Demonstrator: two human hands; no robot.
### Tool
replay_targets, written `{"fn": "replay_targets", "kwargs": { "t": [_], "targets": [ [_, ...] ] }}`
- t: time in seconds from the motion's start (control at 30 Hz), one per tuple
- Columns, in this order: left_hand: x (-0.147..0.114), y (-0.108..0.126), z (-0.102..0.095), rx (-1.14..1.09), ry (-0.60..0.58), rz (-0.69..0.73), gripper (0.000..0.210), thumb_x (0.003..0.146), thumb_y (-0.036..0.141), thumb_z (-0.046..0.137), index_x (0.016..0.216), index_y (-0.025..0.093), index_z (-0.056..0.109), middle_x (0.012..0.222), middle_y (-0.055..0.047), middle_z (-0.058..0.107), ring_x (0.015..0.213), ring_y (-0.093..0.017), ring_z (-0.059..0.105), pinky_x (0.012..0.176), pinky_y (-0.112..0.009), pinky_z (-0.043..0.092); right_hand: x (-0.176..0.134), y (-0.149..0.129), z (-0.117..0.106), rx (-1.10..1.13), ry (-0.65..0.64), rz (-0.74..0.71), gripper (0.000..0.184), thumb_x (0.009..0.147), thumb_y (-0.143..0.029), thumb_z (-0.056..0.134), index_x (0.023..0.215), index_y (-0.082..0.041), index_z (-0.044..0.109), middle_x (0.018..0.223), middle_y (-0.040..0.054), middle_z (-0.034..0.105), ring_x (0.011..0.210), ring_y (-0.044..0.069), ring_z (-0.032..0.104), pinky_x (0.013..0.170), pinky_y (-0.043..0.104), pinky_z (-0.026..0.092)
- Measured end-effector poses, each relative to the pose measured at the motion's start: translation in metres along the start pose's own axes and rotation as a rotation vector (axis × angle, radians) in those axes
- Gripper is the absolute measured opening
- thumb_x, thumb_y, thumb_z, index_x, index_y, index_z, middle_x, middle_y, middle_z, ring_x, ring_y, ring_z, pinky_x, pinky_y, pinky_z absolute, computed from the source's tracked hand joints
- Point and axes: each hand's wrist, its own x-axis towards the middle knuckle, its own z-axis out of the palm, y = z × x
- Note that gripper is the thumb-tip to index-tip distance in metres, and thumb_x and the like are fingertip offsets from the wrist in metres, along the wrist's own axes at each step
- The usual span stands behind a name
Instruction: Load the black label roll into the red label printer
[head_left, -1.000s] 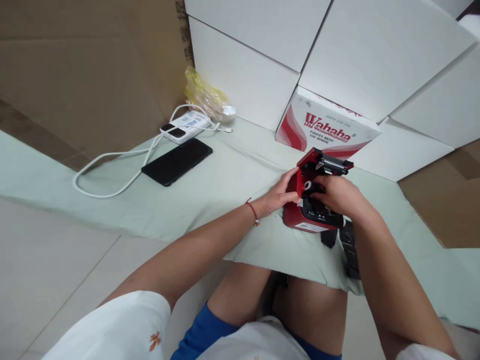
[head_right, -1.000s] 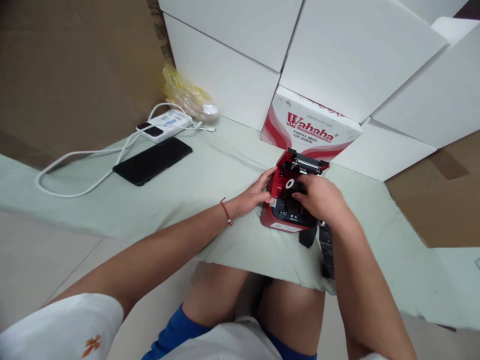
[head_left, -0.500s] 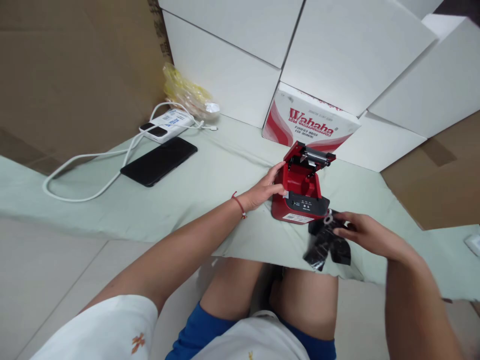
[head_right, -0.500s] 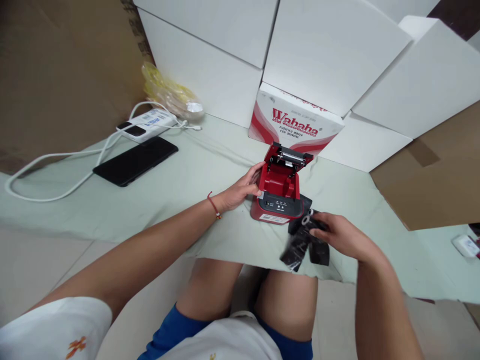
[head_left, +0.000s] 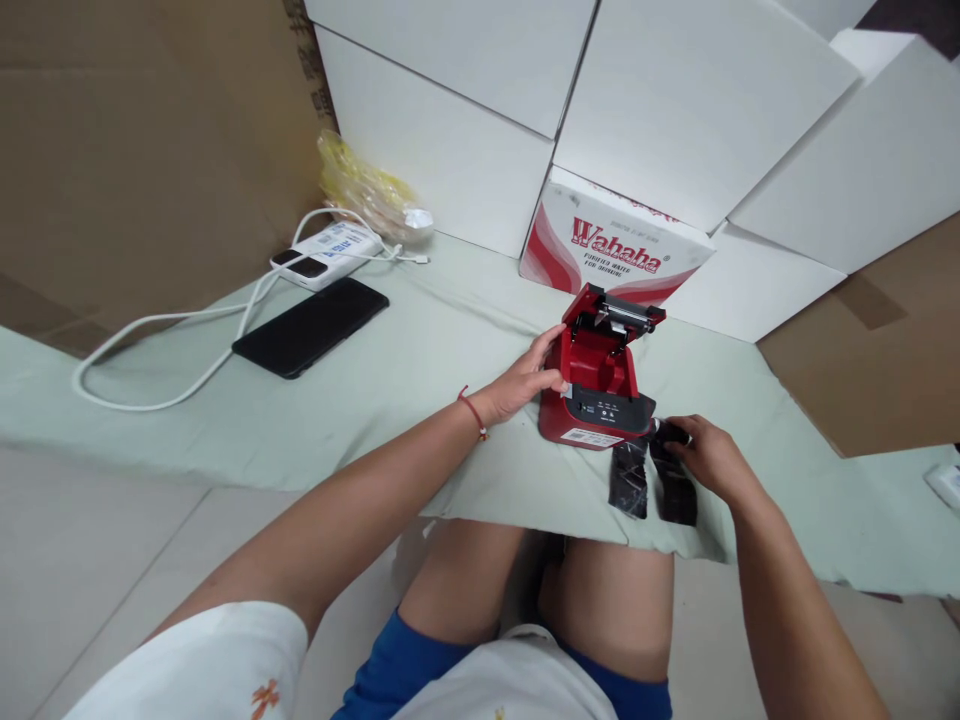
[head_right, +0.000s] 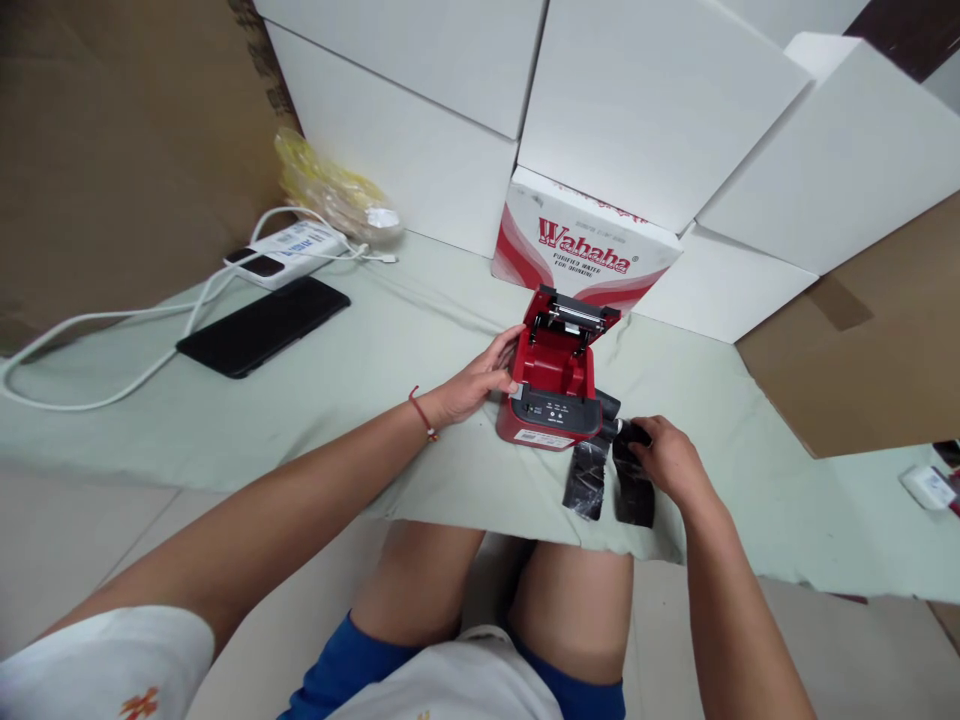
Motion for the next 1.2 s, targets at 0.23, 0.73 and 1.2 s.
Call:
{"fn": "replay_targets", "kwargs": {
  "t": [0.23, 0.73, 1.2],
  "targets": [
    [0.001, -0.002, -0.002, 0.007, 0.007, -0.004, 0.103, 0.07, 0.025, 0.074, 0.165, 0.028, 0.033, 0.162, -0.01, 0.054, 0.161, -0.035, 0.036, 0.133, -0.056, 0.027, -0.063, -0.011, -0.09, 0.155, -0.374, -0.261, 0.038, 0.096, -0.05, 0.067, 0.124, -0.028, 0.08, 0.108, 0.0068, 0.083, 0.085, 0.025, 0.075, 0.076, 0.034, 0.06],
    [0.0, 0.002, 0.0, 0.032, 0.003, 0.0, 0.104, 0.069, 0.025, 0.073, 0.164, 0.026, 0.033, 0.175, -0.011, 0.036, 0.161, -0.035, 0.035, 0.134, -0.052, 0.027, 0.036, -0.183, -0.082, -0.378, -0.032, -0.128, 0.046, 0.096, -0.024, 0.058, 0.141, -0.025, 0.068, 0.126, 0.0134, 0.079, 0.109, 0.033, 0.075, 0.077, 0.035, 0.052],
    [-0.002, 0.011, 0.002, 0.078, 0.01, -0.037, 0.109, 0.067, 0.026, 0.071, 0.167, 0.023, 0.028, 0.17, -0.013, 0.042, 0.161, -0.033, 0.035, 0.135, -0.048, 0.025, 0.063, -0.201, -0.065, -0.43, -0.062, -0.136, 0.042, 0.097, -0.013, 0.052, 0.134, -0.014, 0.072, 0.121, 0.0226, 0.078, 0.111, 0.036, 0.076, 0.084, 0.038, 0.055]
  ]
}}
